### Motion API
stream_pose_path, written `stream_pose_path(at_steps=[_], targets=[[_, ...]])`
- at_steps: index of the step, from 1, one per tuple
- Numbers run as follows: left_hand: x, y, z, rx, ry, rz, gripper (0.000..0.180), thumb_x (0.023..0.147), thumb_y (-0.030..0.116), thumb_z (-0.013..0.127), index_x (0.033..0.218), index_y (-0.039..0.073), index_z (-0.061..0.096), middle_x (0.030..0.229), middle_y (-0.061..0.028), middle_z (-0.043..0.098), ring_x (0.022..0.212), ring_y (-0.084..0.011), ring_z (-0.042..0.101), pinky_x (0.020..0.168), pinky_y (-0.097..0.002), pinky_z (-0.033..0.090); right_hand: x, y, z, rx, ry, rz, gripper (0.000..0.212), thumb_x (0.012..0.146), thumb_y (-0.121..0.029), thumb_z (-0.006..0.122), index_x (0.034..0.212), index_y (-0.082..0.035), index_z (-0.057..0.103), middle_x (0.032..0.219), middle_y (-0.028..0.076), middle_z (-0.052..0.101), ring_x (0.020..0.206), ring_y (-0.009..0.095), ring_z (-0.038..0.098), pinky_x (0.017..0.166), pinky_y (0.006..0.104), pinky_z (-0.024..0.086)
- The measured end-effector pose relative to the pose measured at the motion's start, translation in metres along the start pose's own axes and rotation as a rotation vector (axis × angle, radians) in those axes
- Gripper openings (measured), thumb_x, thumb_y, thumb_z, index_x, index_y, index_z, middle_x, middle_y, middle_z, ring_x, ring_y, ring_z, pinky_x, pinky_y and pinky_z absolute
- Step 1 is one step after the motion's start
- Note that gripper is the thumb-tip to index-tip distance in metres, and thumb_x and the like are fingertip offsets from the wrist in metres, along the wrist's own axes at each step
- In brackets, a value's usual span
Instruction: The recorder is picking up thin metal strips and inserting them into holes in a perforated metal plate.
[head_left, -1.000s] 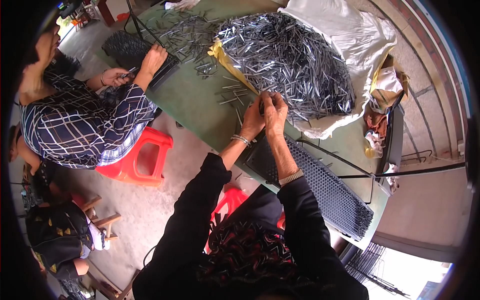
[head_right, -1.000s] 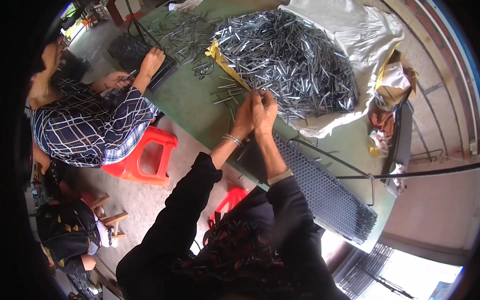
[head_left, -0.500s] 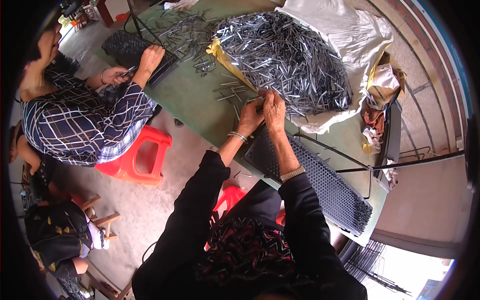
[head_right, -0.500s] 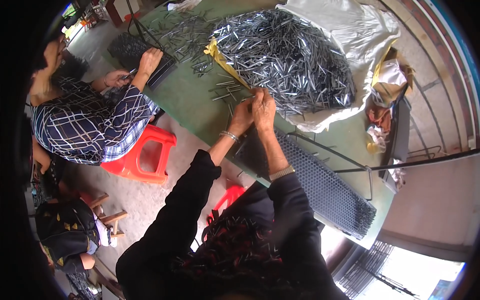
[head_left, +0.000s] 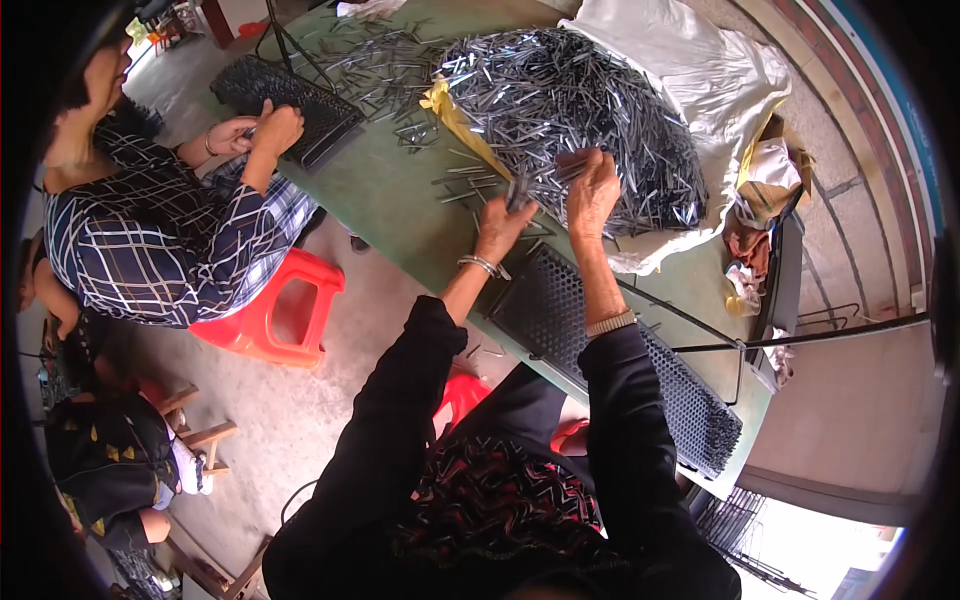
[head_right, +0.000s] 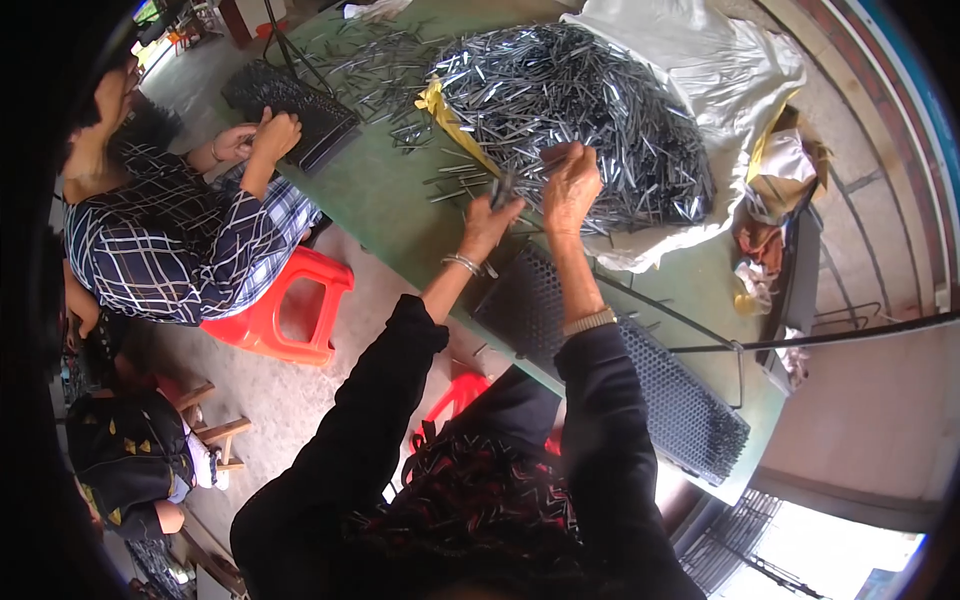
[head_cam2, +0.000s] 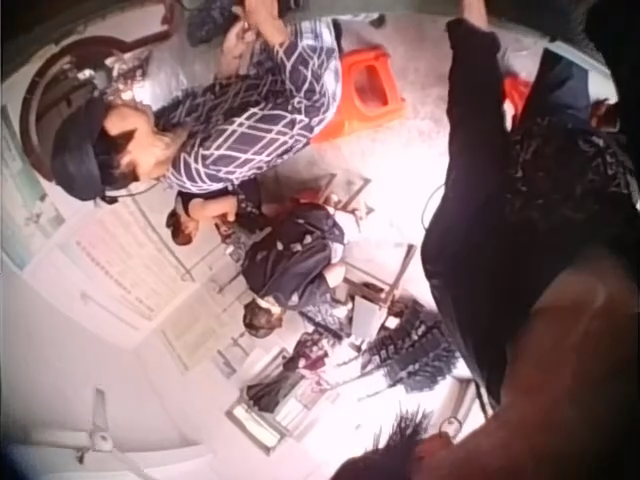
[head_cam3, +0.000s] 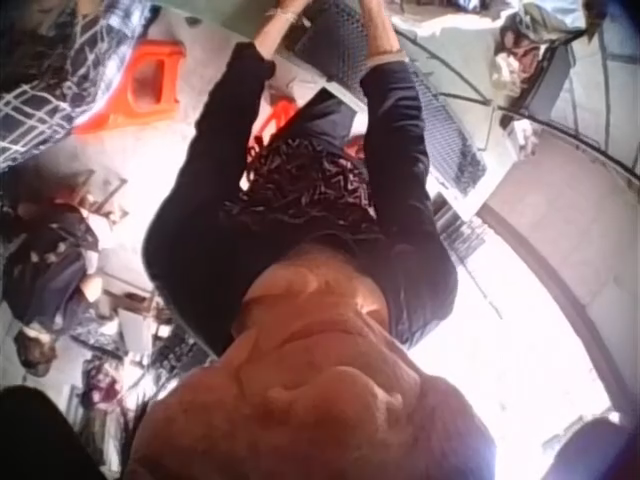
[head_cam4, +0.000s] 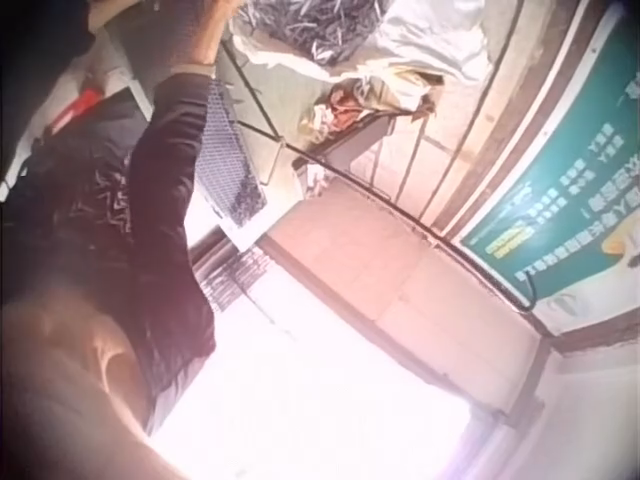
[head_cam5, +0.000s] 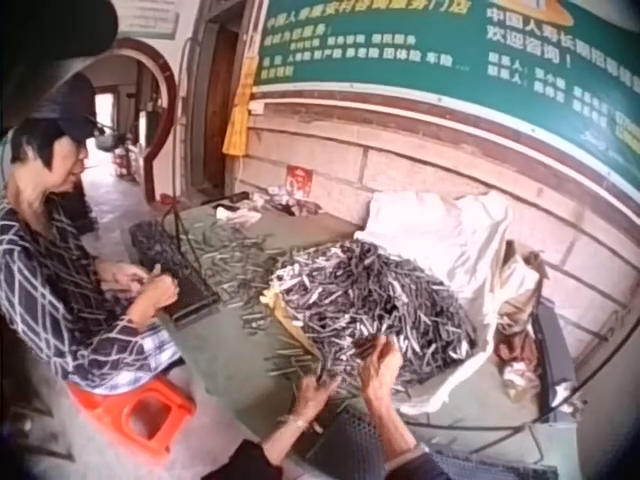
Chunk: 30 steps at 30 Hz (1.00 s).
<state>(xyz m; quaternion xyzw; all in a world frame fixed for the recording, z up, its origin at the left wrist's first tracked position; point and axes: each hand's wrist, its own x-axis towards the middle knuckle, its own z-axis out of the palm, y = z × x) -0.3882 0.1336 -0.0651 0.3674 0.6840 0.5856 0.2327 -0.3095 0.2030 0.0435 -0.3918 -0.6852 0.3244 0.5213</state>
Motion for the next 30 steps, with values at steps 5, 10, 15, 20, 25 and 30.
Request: stream_pose_path(at_steps=[5,10,15,20,25,30], targets=[[0.018,-0.001,-0.005,-0.974,0.089,-0.325,0.017,0.085,0.016,0.065,0.08,0.0,0.063,0.069,-0.0088,0.065,0.058,-0.0206,0.062,0.056,-0.0319,0.052,-0.001,0.031,0.003,-0.242,-0.221,-0.044,0.032,0.095,-0.02,0.042,0.079,-0.002,0.062,0.069,0.018,0.064,0.069,0.037,0.064,0.066,0.0429,0.049],[0.029,-0.009,-0.002,-1.389,0.012,-0.464,0.017,0.09,0.016,0.059,0.09,-0.001,0.061,0.083,-0.0142,0.068,0.076,-0.0266,0.069,0.059,-0.0398,0.055,-0.024,0.03,0.021,-0.304,-0.246,0.045,0.034,0.095,-0.024,0.041,0.077,-0.003,0.061,0.075,0.02,0.065,0.074,0.041,0.063,0.069,0.0475,0.048],[0.026,-0.008,0.019,-1.401,0.095,-0.518,0.013,0.088,0.017,0.062,0.087,0.004,0.063,0.083,-0.0077,0.068,0.073,-0.0209,0.067,0.067,-0.0324,0.054,-0.035,0.03,0.033,-0.343,-0.226,-0.041,0.032,0.096,-0.026,0.042,0.084,-0.002,0.059,0.078,0.024,0.064,0.076,0.044,0.061,0.071,0.0509,0.046],[0.009,0.006,0.031,-1.392,0.065,-0.402,0.025,0.087,0.031,0.067,0.094,0.007,0.065,0.091,-0.0005,0.062,0.081,-0.0113,0.058,0.071,-0.0275,0.048,-0.037,0.021,0.036,-0.488,-0.259,-0.206,0.027,0.095,-0.025,0.046,0.083,-0.003,0.056,0.079,0.026,0.064,0.075,0.047,0.06,0.071,0.0532,0.046],[0.01,0.013,0.024,-1.474,0.046,-0.394,0.04,0.085,0.042,0.069,0.103,0.007,0.062,0.091,-0.0008,0.063,0.081,-0.0115,0.06,0.072,-0.0276,0.049,-0.023,0.024,0.036,-0.438,-0.445,0.017,0.058,0.095,-0.051,0.037,0.092,0.001,0.063,0.086,0.032,0.063,0.09,0.046,0.061,0.08,0.0514,0.047],[0.008,0.012,0.008,-1.308,-0.233,-0.467,0.025,0.088,0.029,0.067,0.104,0.01,0.064,0.088,-0.0015,0.067,0.074,-0.0133,0.065,0.067,-0.0274,0.053,0.007,0.042,0.022,-0.183,-0.532,0.245,0.086,0.09,-0.07,0.029,0.092,0.008,0.065,0.084,0.03,0.064,0.086,0.044,0.061,0.081,0.044,0.046]])
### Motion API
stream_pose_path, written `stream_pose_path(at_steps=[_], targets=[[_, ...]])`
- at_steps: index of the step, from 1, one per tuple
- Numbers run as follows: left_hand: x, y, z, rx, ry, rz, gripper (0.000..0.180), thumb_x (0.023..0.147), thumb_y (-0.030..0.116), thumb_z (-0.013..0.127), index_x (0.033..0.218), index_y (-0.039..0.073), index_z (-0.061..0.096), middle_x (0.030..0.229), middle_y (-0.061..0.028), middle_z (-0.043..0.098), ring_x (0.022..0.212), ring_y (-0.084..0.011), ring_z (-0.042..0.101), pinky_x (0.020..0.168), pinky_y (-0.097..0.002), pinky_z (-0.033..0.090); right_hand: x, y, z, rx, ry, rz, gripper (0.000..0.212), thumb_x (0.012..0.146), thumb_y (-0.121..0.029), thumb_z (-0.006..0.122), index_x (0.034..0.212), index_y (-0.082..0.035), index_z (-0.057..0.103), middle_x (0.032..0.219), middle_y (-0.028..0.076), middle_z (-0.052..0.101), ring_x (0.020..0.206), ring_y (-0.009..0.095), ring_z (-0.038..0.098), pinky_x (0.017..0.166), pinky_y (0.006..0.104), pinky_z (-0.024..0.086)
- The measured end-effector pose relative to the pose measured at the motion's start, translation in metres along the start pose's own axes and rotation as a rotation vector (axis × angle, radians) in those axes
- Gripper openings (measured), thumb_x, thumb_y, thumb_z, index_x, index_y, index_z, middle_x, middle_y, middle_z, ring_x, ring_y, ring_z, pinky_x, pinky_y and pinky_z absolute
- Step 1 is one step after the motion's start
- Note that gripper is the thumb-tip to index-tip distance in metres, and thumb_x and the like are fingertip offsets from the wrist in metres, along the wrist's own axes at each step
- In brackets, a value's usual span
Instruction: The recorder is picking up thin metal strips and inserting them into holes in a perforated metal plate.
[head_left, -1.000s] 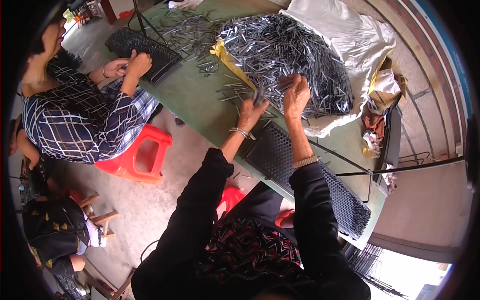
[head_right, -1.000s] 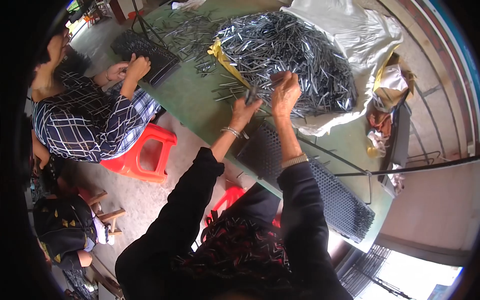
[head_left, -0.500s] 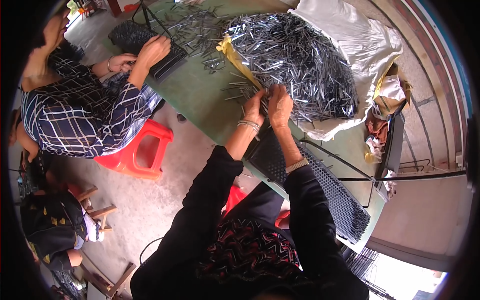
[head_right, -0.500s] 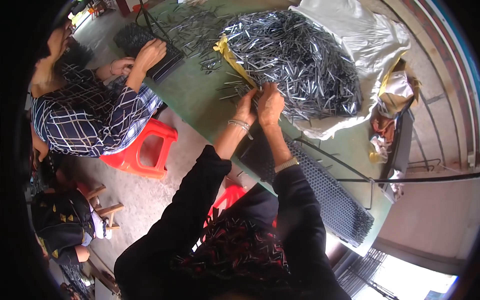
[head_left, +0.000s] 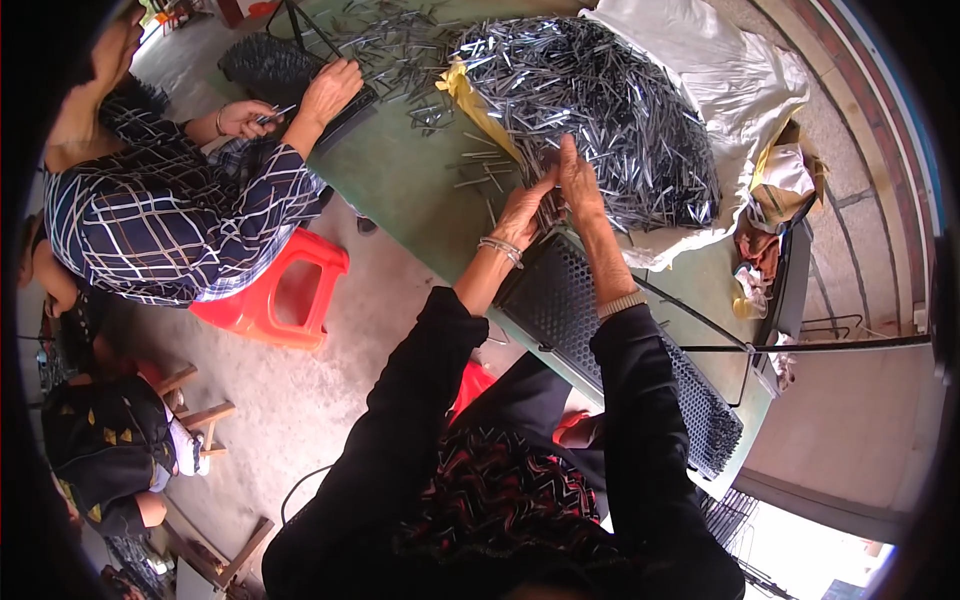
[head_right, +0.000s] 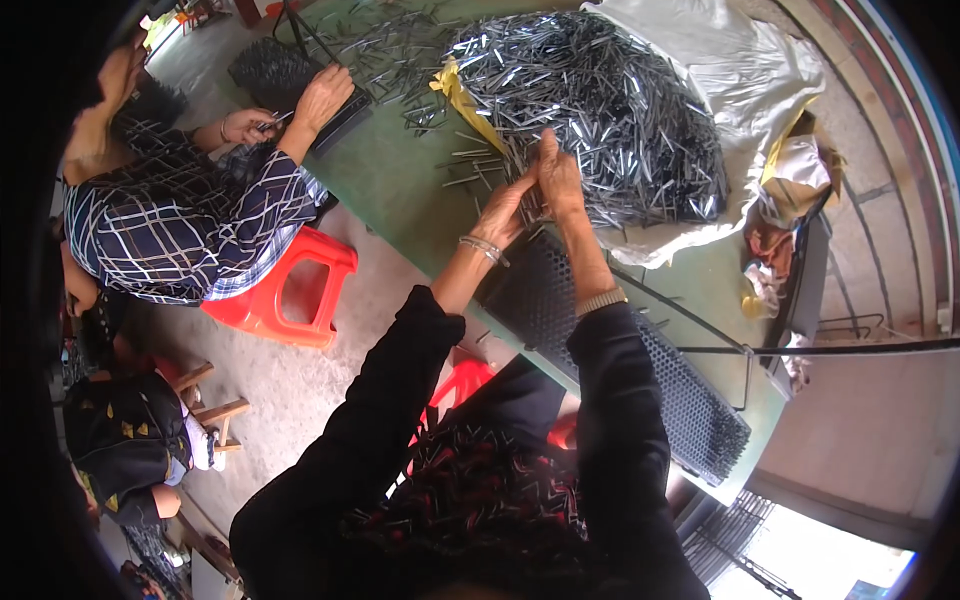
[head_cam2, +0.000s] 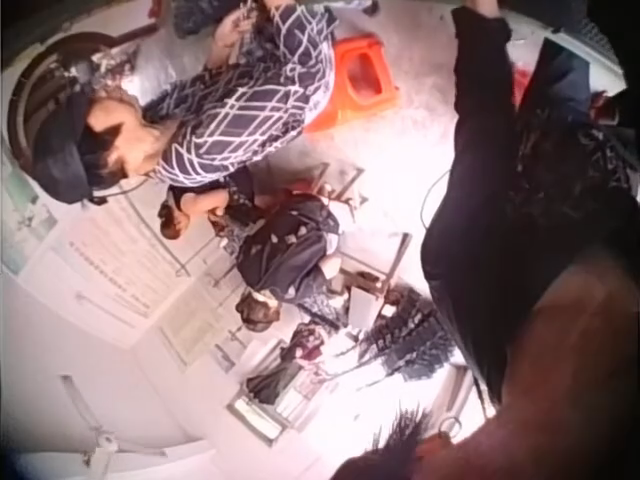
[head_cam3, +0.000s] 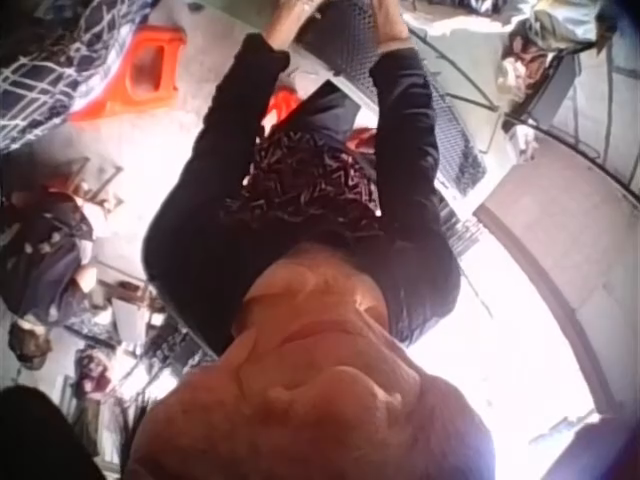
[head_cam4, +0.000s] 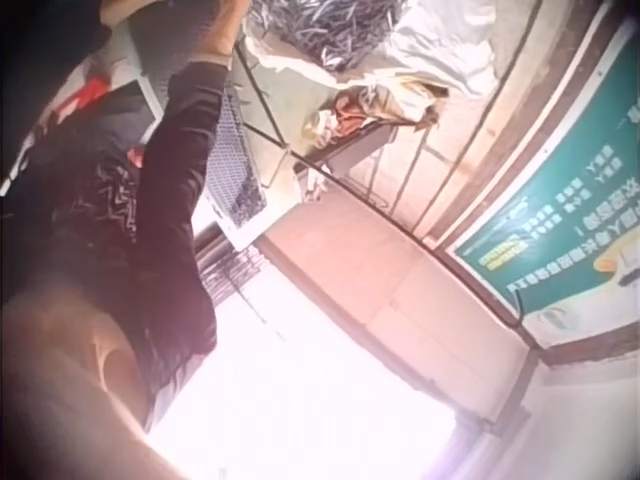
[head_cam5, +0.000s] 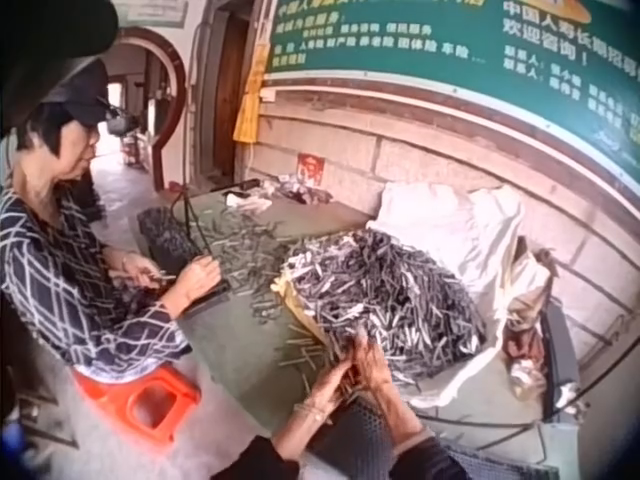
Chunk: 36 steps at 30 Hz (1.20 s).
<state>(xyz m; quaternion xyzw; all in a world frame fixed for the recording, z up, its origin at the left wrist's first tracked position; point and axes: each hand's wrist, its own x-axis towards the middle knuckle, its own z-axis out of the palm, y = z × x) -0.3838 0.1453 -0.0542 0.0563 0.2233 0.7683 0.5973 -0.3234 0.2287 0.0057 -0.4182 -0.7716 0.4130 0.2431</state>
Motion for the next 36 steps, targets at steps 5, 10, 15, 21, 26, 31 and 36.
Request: stream_pose_path(at_steps=[5,10,15,21,26,31,36], targets=[[-0.01,0.007,0.01,0.553,0.165,0.312,0.015,0.078,0.014,0.073,0.087,0.004,0.068,0.068,-0.0022,0.064,0.057,-0.0118,0.061,0.054,-0.0256,0.05,-0.008,-0.009,0.0,0.311,0.053,-0.061,0.081,0.09,-0.068,0.036,0.101,0.007,0.064,0.087,0.023,0.067,0.084,0.029,0.063,0.077,0.0389,0.047],[-0.012,-0.01,-0.017,1.053,0.188,0.765,0.043,0.082,0.016,0.07,0.119,0.001,0.055,0.1,-0.0072,0.065,0.088,-0.0148,0.062,0.079,-0.0271,0.048,-0.031,0.001,0.029,0.151,0.084,-0.137,0.072,0.093,-0.061,0.04,0.098,0.007,0.063,0.077,0.019,0.064,0.074,0.02,0.06,0.068,0.0336,0.046],[-0.019,-0.007,-0.01,1.14,0.163,0.619,0.05,0.082,0.014,0.07,0.126,0.002,0.048,0.109,-0.0096,0.06,0.1,-0.0174,0.058,0.088,-0.0298,0.044,-0.037,0.005,0.029,0.217,0.065,-0.171,0.052,0.096,-0.045,0.049,0.089,0.003,0.065,0.066,0.015,0.06,0.062,0.017,0.053,0.06,0.035,0.044],[-0.017,-0.014,-0.021,1.107,0.143,0.685,0.053,0.076,0.015,0.074,0.121,0.004,0.048,0.116,-0.0113,0.061,0.109,-0.0241,0.06,0.089,-0.032,0.046,-0.049,-0.004,0.024,0.158,0.031,-0.085,0.042,0.097,-0.036,0.05,0.093,0.003,0.067,0.073,0.011,0.064,0.069,0.014,0.055,0.067,0.0311,0.045],[-0.029,-0.014,-0.011,1.163,0.188,0.658,0.048,0.075,0.016,0.075,0.115,0.002,0.052,0.102,-0.0116,0.064,0.098,-0.0219,0.063,0.084,-0.0331,0.048,-0.057,-0.003,0.017,0.243,0.041,-0.107,0.043,0.099,-0.035,0.046,0.097,0.003,0.066,0.081,0.016,0.066,0.074,0.02,0.06,0.072,0.0332,0.047],[-0.024,-0.016,-0.02,1.153,0.131,0.561,0.041,0.076,0.015,0.073,0.11,0.002,0.056,0.092,-0.0124,0.065,0.09,-0.0235,0.064,0.08,-0.0335,0.049,-0.063,-0.007,0.007,0.367,0.121,-0.069,0.048,0.099,-0.038,0.047,0.109,0.007,0.059,0.09,0.014,0.067,0.084,0.02,0.061,0.077,0.0314,0.047],[-0.018,-0.014,-0.028,0.975,0.065,0.533,0.039,0.076,0.016,0.074,0.107,0.001,0.056,0.093,-0.0117,0.065,0.087,-0.0198,0.063,0.077,-0.0331,0.048,-0.063,0.0,-0.022,0.446,0.023,-0.043,0.046,0.099,-0.035,0.047,0.112,0.008,0.058,0.102,0.015,0.065,0.095,0.023,0.065,0.081,0.0316,0.052]])
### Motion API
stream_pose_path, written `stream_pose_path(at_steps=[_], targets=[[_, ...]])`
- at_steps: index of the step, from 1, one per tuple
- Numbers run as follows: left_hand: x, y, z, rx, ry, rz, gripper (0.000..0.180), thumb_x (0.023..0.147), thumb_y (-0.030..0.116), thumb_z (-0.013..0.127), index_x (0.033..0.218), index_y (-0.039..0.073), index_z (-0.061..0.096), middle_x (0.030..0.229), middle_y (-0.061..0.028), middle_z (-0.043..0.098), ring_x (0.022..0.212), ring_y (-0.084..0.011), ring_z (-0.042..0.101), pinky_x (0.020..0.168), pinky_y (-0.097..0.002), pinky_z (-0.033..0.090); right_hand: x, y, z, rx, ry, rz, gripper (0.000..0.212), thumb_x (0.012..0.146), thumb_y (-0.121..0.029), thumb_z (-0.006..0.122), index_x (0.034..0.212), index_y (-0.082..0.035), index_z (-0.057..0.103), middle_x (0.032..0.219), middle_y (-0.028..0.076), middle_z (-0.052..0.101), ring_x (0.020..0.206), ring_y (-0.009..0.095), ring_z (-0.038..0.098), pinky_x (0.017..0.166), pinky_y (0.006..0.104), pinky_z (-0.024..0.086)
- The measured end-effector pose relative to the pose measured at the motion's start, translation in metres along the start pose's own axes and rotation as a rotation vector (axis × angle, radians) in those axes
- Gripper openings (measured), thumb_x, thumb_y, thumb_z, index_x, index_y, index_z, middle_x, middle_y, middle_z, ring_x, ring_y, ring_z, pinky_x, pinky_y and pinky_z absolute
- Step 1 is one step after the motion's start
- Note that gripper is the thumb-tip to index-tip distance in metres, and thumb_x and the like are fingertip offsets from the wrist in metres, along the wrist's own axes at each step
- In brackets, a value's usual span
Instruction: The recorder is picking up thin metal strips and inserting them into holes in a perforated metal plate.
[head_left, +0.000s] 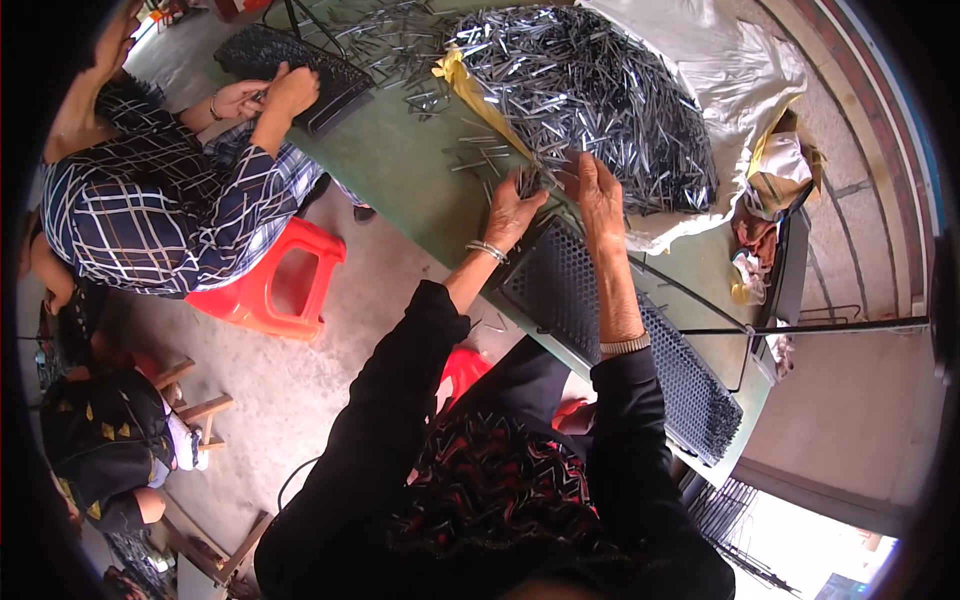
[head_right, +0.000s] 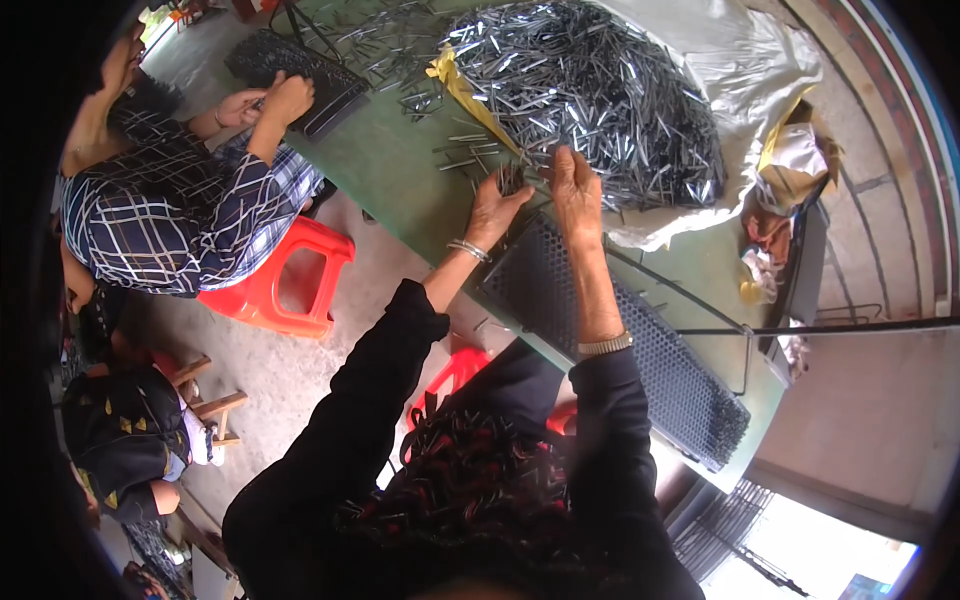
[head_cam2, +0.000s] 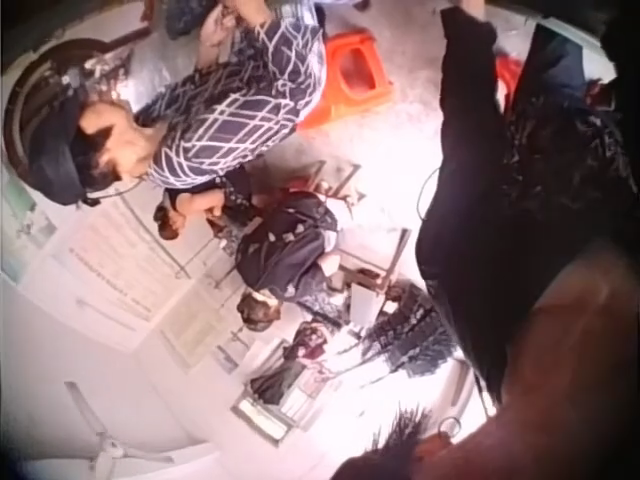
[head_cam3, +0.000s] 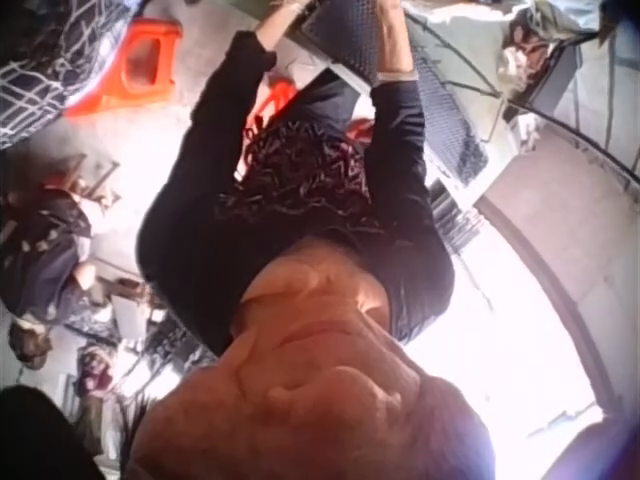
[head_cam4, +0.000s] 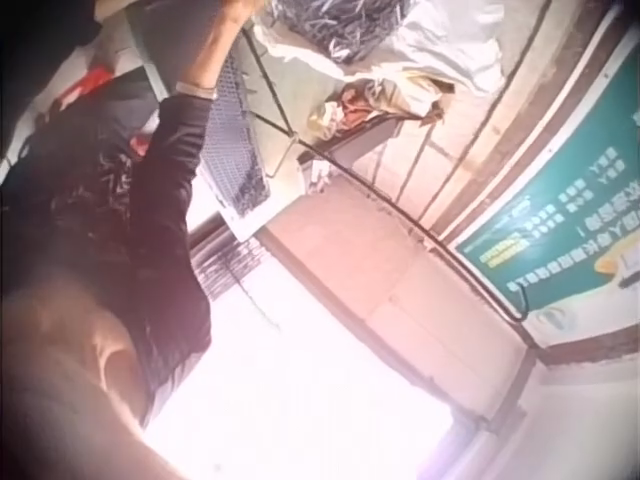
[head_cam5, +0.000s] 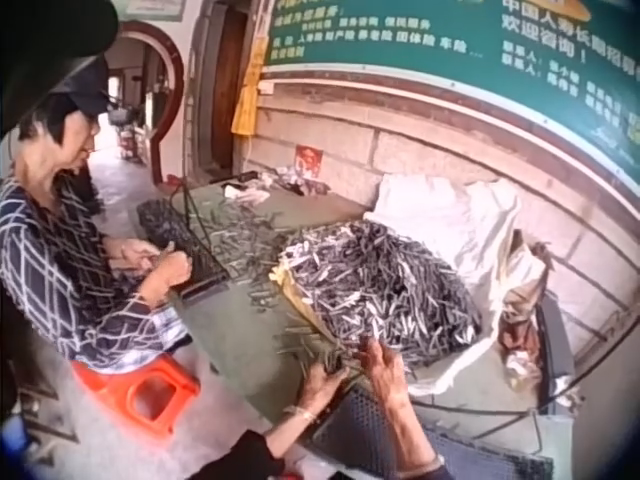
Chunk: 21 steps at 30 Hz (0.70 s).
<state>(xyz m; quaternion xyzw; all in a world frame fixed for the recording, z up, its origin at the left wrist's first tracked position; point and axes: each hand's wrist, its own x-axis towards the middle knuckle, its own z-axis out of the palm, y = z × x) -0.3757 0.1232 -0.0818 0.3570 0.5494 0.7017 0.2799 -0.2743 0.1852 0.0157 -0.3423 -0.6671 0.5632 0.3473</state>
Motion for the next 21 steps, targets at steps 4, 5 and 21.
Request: stream_pose_path(at_steps=[4,5,21], targets=[[-0.007,0.007,0.004,0.187,0.029,0.067,0.029,0.076,0.012,0.073,0.099,0.001,0.06,0.092,-0.0092,0.066,0.085,-0.0161,0.061,0.076,-0.0298,0.048,-0.015,-0.007,-0.01,-0.105,0.032,-0.005,0.039,0.098,-0.03,0.049,0.104,0.006,0.062,0.094,0.013,0.067,0.083,0.019,0.066,0.076,0.028,0.051],[-0.006,0.01,0.003,0.195,0.053,0.026,0.027,0.076,0.012,0.072,0.098,0.001,0.06,0.09,-0.0084,0.066,0.082,-0.0159,0.061,0.075,-0.0295,0.048,-0.026,-0.016,-0.01,-0.279,0.046,-0.071,0.037,0.098,-0.029,0.05,0.103,0.005,0.062,0.089,0.013,0.067,0.08,0.018,0.066,0.074,0.028,0.05],[0.038,0.014,-0.03,-1.059,0.312,-0.482,0.011,0.083,0.007,0.066,0.078,0.007,0.056,0.069,-0.0027,0.055,0.062,-0.0164,0.055,0.061,-0.0359,0.051,-0.105,0.006,0.024,-0.973,-0.263,-0.715,0.03,0.081,-0.035,0.068,0.081,-0.005,0.064,0.086,0.008,0.062,0.099,0.024,0.059,0.101,0.0433,0.039]])
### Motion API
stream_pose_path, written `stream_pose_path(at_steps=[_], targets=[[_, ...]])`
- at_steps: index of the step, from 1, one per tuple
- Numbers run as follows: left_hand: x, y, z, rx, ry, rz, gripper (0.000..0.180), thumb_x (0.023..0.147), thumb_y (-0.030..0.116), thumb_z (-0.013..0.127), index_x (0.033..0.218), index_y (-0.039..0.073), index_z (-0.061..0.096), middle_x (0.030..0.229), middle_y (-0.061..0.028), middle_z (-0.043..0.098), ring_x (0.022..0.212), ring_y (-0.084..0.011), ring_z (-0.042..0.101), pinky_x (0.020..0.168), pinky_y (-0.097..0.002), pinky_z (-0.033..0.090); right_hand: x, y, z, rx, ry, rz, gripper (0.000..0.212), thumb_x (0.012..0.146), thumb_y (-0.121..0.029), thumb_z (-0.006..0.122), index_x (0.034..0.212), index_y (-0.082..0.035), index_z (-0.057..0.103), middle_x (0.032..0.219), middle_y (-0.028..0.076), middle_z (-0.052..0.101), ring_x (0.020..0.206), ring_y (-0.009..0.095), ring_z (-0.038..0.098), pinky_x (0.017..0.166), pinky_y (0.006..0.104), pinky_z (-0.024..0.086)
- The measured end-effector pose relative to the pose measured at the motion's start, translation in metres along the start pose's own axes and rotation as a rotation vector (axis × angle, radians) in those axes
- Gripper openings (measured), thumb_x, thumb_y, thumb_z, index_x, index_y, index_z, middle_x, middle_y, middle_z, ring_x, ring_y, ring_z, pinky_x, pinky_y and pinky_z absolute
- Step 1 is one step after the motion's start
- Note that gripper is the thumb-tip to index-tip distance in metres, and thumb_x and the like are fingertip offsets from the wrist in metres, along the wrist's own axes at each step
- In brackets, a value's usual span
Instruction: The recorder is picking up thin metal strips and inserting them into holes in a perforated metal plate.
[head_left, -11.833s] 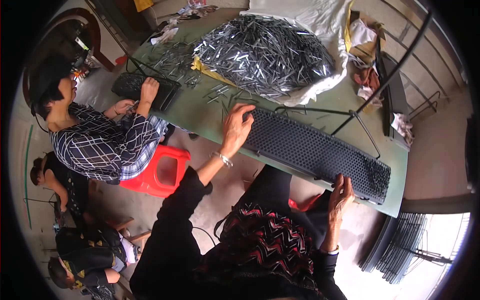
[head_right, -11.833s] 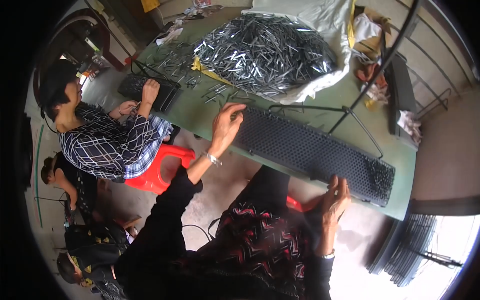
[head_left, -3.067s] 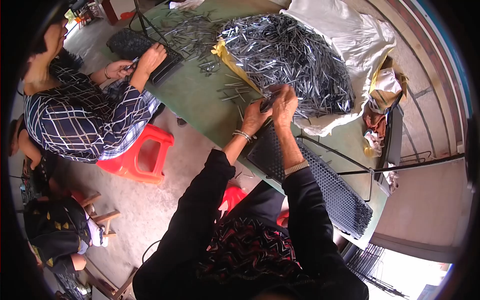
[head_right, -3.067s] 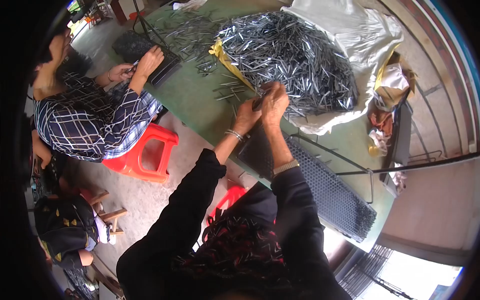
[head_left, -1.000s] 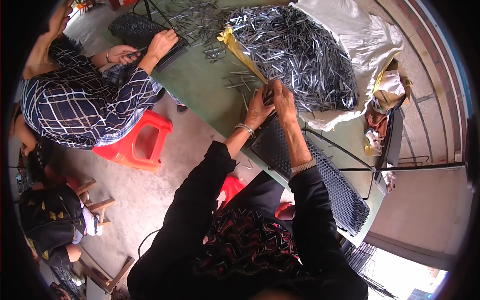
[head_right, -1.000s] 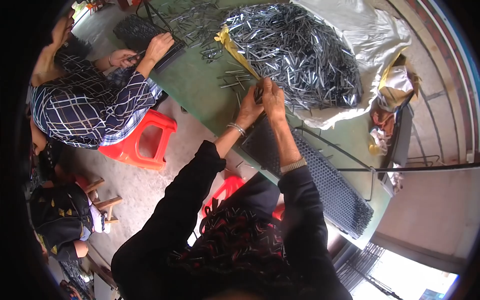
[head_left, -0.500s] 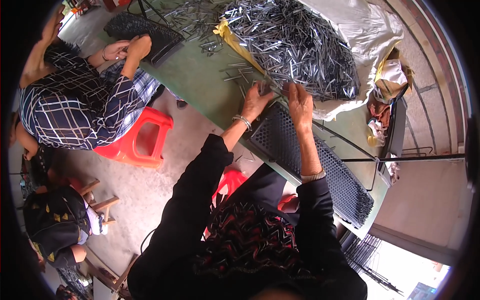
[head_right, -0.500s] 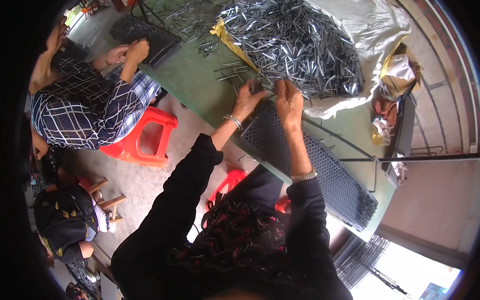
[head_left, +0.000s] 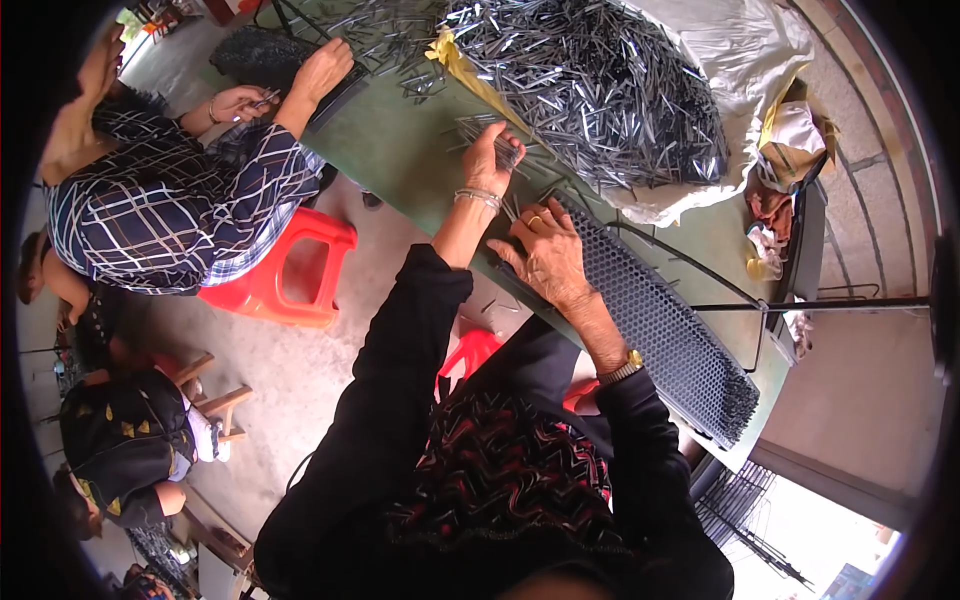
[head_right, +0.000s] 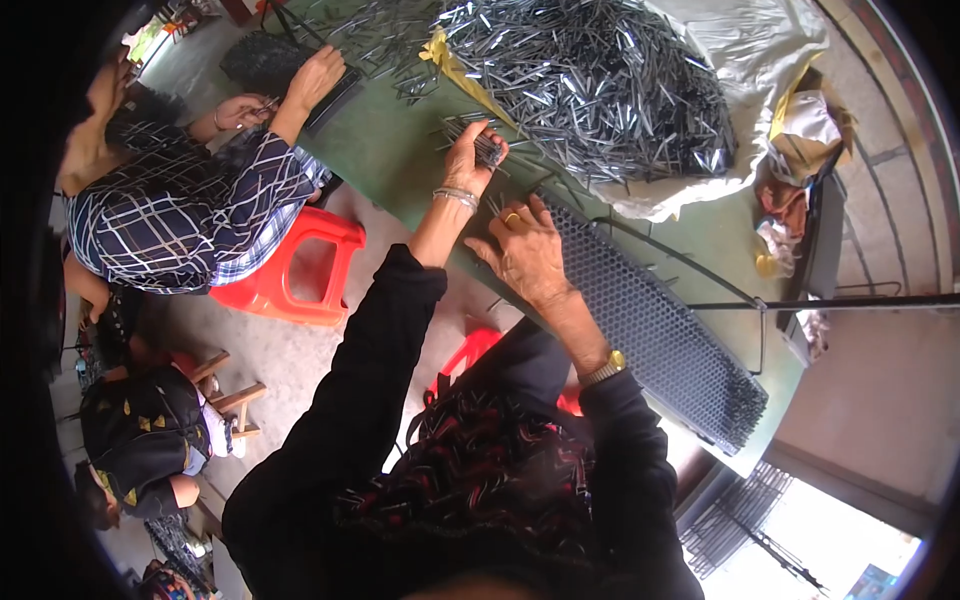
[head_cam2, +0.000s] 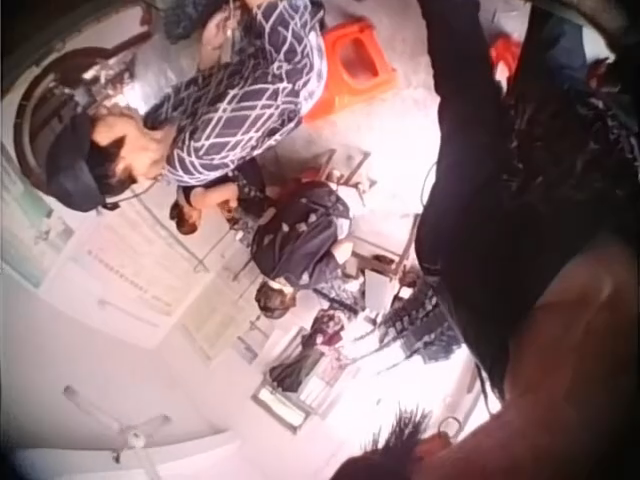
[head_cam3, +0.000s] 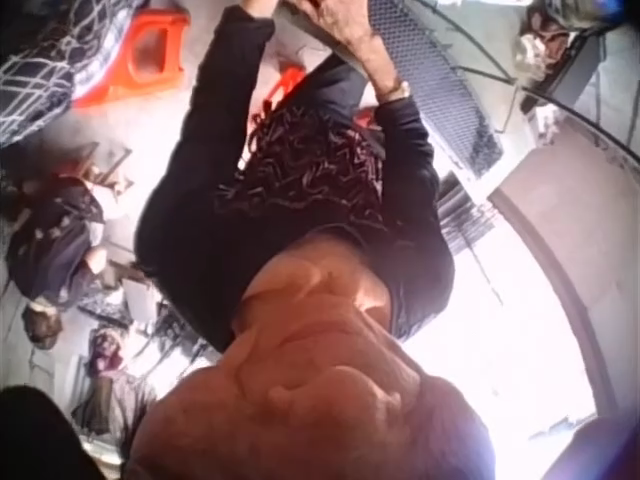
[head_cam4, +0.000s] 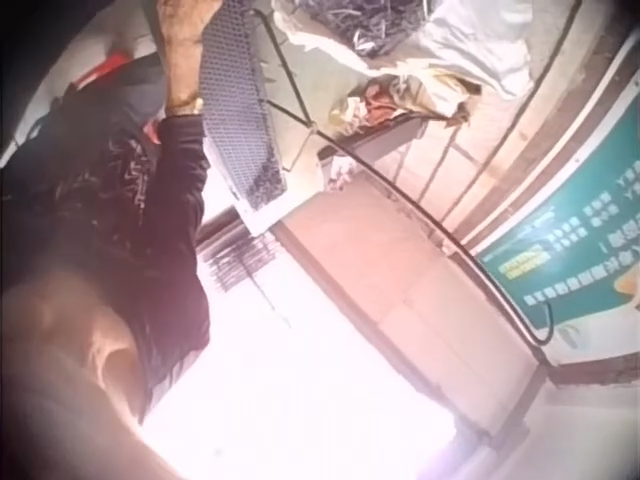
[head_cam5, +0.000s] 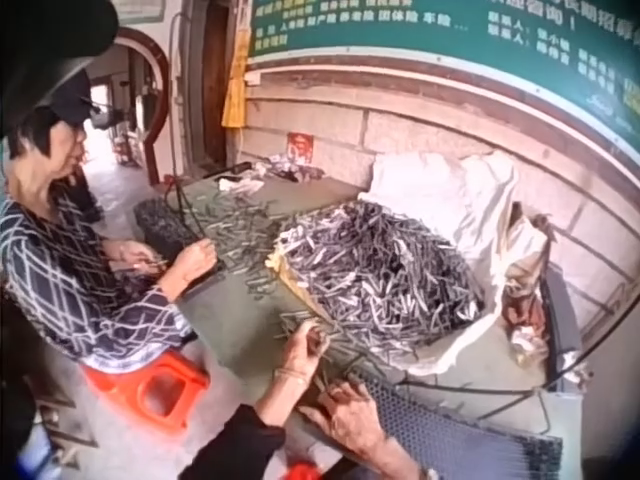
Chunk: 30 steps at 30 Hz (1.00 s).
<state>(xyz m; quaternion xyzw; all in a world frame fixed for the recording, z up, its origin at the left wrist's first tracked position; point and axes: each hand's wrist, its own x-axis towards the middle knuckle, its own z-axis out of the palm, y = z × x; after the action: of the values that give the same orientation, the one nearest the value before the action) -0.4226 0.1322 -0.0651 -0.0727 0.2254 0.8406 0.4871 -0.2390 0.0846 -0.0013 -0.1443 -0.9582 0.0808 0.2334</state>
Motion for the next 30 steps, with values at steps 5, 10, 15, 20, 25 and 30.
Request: stream_pose_path(at_steps=[5,10,15,20,25,30], targets=[[-0.012,0.021,0.003,0.073,0.05,0.072,0.011,0.083,0.008,0.067,0.081,0.007,0.056,0.075,-0.0033,0.057,0.065,-0.0175,0.057,0.072,-0.0408,0.056,-0.004,0.005,-0.001,-0.019,0.04,0.045,0.022,0.082,-0.028,0.068,0.079,-0.006,0.065,0.088,0.007,0.063,0.099,0.023,0.059,0.1,0.0431,0.04],[-0.017,0.036,-0.011,0.036,0.047,0.058,0.012,0.082,0.007,0.067,0.079,0.007,0.055,0.071,-0.0033,0.056,0.064,-0.0173,0.057,0.062,-0.0369,0.053,-0.014,0.014,-0.013,-0.022,0.022,0.119,0.015,0.084,-0.021,0.066,0.081,-0.006,0.067,0.088,0.006,0.066,0.099,0.021,0.06,0.103,0.0407,0.038],[-0.034,0.005,0.011,0.011,0.012,-0.021,0.013,0.082,0.008,0.066,0.078,0.007,0.054,0.069,-0.0025,0.055,0.063,-0.0164,0.056,0.061,-0.0353,0.052,0.006,0.007,-0.038,0.241,0.084,0.43,0.02,0.089,-0.023,0.061,0.098,-0.005,0.063,0.089,0.013,0.067,0.085,0.03,0.065,0.078,0.04,0.05],[-0.051,-0.013,0.028,0.049,-0.046,-0.046,0.01,0.081,0.009,0.068,0.081,0.006,0.058,0.071,-0.0042,0.058,0.061,-0.0176,0.059,0.059,-0.0353,0.055,0.018,0.017,-0.028,0.09,0.071,0.4,0.02,0.09,-0.022,0.06,0.098,-0.004,0.062,0.08,0.016,0.066,0.072,0.035,0.065,0.064,0.0407,0.05],[-0.062,-0.012,0.035,0.099,0.012,-0.051,0.011,0.081,0.01,0.068,0.081,0.004,0.058,0.069,-0.0054,0.058,0.06,-0.0182,0.058,0.057,-0.036,0.054,0.014,0.016,-0.024,0.494,-0.077,0.644,0.015,0.09,-0.012,0.057,0.094,0.001,0.063,0.073,0.01,0.066,0.06,0.018,0.065,0.056,0.0291,0.049],[-0.042,0.001,0.0,0.15,0.006,-0.036,0.014,0.081,0.011,0.07,0.083,0.005,0.058,0.07,-0.0052,0.058,0.062,-0.0178,0.059,0.058,-0.0348,0.053,0.008,0.017,-0.047,0.762,-0.125,0.698,0.017,0.092,-0.008,0.053,0.097,0.005,0.063,0.076,0.01,0.066,0.062,0.015,0.064,0.058,0.0258,0.05]])
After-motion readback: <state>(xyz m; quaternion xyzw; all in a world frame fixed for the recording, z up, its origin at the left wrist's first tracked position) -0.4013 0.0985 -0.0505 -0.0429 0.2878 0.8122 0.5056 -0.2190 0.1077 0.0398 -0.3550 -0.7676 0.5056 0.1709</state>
